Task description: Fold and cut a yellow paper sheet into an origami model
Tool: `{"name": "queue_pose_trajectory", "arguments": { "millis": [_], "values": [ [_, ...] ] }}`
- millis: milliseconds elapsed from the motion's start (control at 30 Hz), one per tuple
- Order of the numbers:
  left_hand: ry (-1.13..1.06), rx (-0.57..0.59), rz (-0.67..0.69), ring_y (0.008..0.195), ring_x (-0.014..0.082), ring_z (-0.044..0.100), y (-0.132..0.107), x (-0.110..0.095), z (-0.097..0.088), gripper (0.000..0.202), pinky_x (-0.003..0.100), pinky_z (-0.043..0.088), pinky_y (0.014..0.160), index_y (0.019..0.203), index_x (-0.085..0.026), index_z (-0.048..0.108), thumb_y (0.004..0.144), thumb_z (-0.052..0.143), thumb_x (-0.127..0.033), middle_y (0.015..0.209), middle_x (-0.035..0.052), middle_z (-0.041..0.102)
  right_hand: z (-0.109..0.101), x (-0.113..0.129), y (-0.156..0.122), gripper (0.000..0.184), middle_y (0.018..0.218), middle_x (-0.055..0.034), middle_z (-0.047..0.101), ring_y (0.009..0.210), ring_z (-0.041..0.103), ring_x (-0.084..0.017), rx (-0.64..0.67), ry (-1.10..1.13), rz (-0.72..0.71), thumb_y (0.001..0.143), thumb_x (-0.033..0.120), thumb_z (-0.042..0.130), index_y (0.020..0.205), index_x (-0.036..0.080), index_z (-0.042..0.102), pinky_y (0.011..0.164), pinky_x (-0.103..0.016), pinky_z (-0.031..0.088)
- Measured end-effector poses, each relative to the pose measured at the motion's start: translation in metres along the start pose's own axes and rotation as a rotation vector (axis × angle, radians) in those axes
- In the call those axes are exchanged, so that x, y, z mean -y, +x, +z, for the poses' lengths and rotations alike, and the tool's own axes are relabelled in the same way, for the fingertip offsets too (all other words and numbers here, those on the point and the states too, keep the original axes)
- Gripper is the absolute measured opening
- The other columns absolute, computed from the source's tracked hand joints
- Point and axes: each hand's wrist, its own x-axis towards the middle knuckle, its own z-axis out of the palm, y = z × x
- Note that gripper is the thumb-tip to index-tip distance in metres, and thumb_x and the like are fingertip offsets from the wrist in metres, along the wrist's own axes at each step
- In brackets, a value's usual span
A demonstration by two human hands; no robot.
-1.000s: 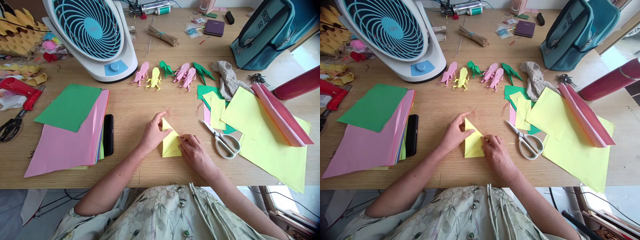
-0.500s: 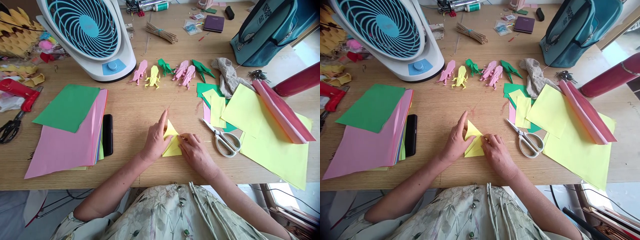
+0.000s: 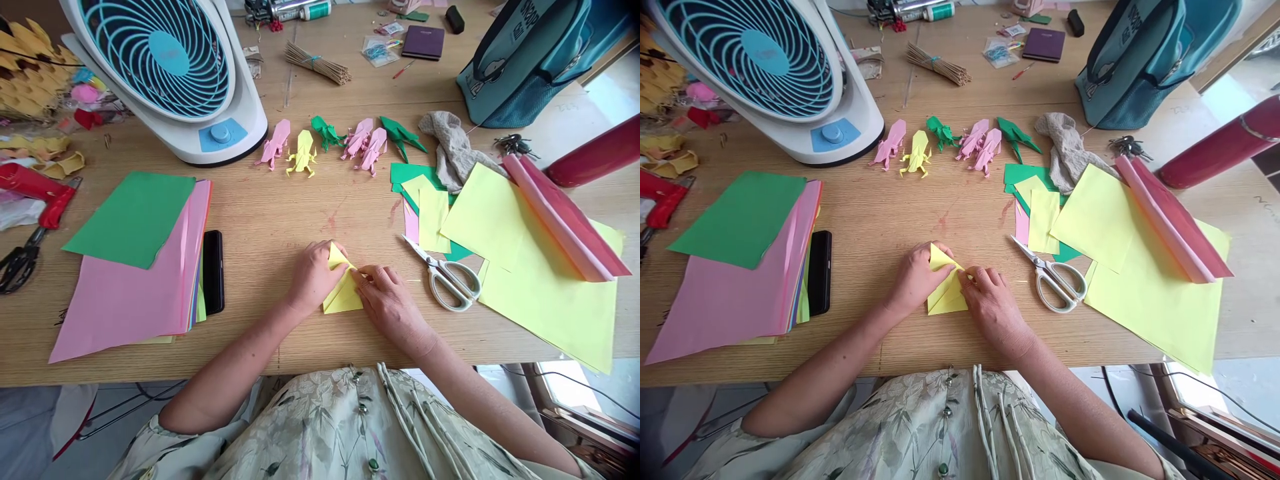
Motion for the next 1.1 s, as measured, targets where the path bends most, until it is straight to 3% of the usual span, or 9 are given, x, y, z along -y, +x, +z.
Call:
{"name": "queue_pose_trajectory", "arguments": {
  "millis": [167, 367, 600, 1100],
  "values": [
    [-0.161, -0.001, -0.038, 0.075, 0.0164, 0.066, 0.002, 0.003, -0.006, 0.007, 0.028, 0.049, 0.071, 0.078, -0.022, 0.069, 0.080, 0.071, -0.016, 0.081, -0.0019, 0.073, 0.001, 0.000, 0.000, 0.032, 0.113, -0.0151, 0.060, 0.093, 0.053, -0.025, -0.009, -0.031, 0.015, 0.097, 0.015, 0.048, 0.127, 0.009, 0.059, 0.080, -0.039, 0.048],
    [-0.188, -0.060, 0.099, 0.083, 0.0183, 0.065, -0.010, 0.007, -0.015, 0.006, 0.032, 0.048, 0.078, 0.085, -0.023, 0.073, 0.085, 0.069, -0.018, 0.087, 0.0006, 0.074, -0.001, 0.002, 0.000, 0.034, 0.114, -0.0156, 0.061, 0.092, 0.052, -0.025, 0.011, -0.053, 0.018, 0.097, 0.016, 0.049, 0.129, 0.007, 0.057, 0.082, -0.040, 0.049],
    [-0.060, -0.056, 0.242, 0.082, 0.0179, 0.061, -0.027, 0.000, -0.022, 0.007, 0.033, 0.046, 0.078, 0.086, -0.021, 0.069, 0.087, 0.067, -0.015, 0.082, 0.0010, 0.071, 0.001, 0.003, -0.005, 0.033, 0.119, -0.0177, 0.061, 0.102, 0.055, -0.026, -0.026, -0.011, -0.005, 0.099, 0.015, 0.044, 0.128, 0.005, 0.055, 0.085, -0.040, 0.050],
    [0.287, 0.040, 0.575, 0.098, 0.0179, 0.065, -0.056, 0.007, -0.031, 0.014, 0.036, 0.042, 0.083, 0.101, -0.020, 0.068, 0.093, 0.059, -0.013, 0.107, 0.0006, 0.075, 0.001, 0.005, -0.006, 0.030, 0.120, -0.0152, 0.063, 0.103, 0.058, -0.025, -0.030, -0.048, 0.016, 0.101, 0.015, 0.042, 0.125, 0.009, 0.057, 0.085, -0.040, 0.049]
  ]
}}
